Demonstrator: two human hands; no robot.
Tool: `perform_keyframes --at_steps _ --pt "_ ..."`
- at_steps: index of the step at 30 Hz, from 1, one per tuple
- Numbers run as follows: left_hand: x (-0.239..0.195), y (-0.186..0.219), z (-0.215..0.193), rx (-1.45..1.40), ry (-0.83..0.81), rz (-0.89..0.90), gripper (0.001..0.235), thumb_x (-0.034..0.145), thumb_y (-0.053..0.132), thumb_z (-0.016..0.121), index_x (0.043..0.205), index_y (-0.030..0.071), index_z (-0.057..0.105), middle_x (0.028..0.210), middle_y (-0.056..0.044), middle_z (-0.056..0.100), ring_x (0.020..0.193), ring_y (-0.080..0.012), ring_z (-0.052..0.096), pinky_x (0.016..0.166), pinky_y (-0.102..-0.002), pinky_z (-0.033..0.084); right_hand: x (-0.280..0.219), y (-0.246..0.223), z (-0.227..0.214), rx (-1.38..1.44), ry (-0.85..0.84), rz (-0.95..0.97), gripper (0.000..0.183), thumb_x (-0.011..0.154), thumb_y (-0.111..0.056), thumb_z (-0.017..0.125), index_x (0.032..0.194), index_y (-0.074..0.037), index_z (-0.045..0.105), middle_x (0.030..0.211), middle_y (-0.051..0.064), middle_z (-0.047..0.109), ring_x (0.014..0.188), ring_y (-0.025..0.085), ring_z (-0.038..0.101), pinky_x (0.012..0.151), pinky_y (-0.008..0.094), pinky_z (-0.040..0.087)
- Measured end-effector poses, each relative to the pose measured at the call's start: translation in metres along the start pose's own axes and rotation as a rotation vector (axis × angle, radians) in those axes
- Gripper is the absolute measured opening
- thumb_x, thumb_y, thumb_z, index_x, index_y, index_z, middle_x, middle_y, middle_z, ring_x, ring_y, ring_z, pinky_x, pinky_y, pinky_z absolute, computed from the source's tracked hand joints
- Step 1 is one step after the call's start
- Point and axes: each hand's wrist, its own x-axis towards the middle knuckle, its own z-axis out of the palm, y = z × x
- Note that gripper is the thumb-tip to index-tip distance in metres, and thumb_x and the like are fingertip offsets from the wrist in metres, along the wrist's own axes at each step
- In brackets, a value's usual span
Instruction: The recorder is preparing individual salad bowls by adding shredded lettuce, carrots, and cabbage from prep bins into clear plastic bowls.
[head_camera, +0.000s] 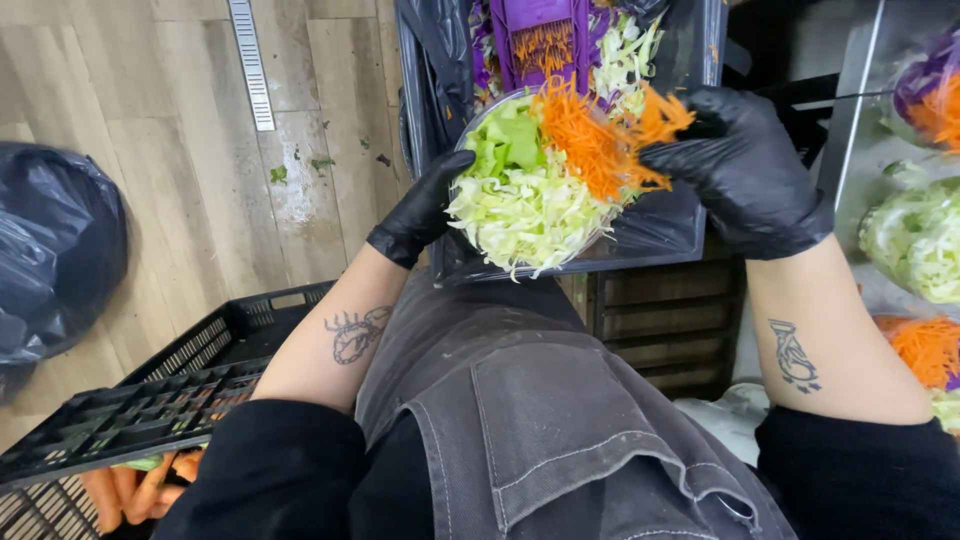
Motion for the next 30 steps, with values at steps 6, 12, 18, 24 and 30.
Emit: perform_keyframes --at_steps 6,12,18,24,30 --pt "0.012 -0.002 0.019 0.046 -0.091 0.022 0.070 0.094 0.043 0.065 0.147 0.000 0.053 0.136 -0.016 0.066 0.121 -0.0260 0.068 0.107 -0.040 0.053 -0.005 -0.033 0.025 -0.892 -0.113 -0.331 0.044 0.084 -0.003 0.085 0.125 0.000 0.070 0.108 0.017 0.073 0.094 0.021 0.072 0.083 0.033 0.057" --pt "0.012 -0.005 0.022 0.040 -0.152 0.057 0.073 0.092 0.044 0.066 0.150 0.002 0.048 0.140 -0.015 0.064 0.125 -0.0254 0.066 0.109 -0.040 0.052 -0.009 -0.021 0.005 -0.801 -0.138 -0.329 0.041 0.087 0.001 0.078 0.127 -0.004 0.069 0.111 0.014 0.074 0.098 0.021 0.073 0.087 0.031 0.057" --pt "0.008 -0.004 0.029 0.073 -0.170 0.084 0.072 0.094 0.043 0.066 0.150 0.001 0.049 0.140 -0.014 0.063 0.125 -0.0247 0.065 0.110 -0.040 0.050 -0.014 -0.022 0.034 -0.949 -0.175 -0.428 0.037 0.080 0.003 0.081 0.115 -0.007 0.075 0.104 0.015 0.073 0.093 0.027 0.074 0.082 0.034 0.058" --pt "0.007 -0.006 0.027 0.015 -0.166 0.044 0.069 0.094 0.041 0.064 0.148 0.001 0.051 0.138 -0.014 0.066 0.123 -0.0248 0.066 0.109 -0.039 0.051 -0.021 -0.045 0.031 -0.962 -0.233 -0.470 0.038 0.081 0.003 0.078 0.117 -0.009 0.076 0.108 0.015 0.070 0.095 0.030 0.072 0.083 0.037 0.057" --pt "0.003 -0.007 0.031 0.054 -0.170 0.047 0.067 0.096 0.040 0.065 0.149 0.001 0.051 0.137 -0.013 0.065 0.121 -0.0228 0.066 0.107 -0.038 0.052 -0.021 -0.042 0.036 -1.023 -0.332 -0.591 0.040 0.076 0.004 0.078 0.113 -0.010 0.076 0.112 0.014 0.070 0.100 0.030 0.070 0.085 0.036 0.056"
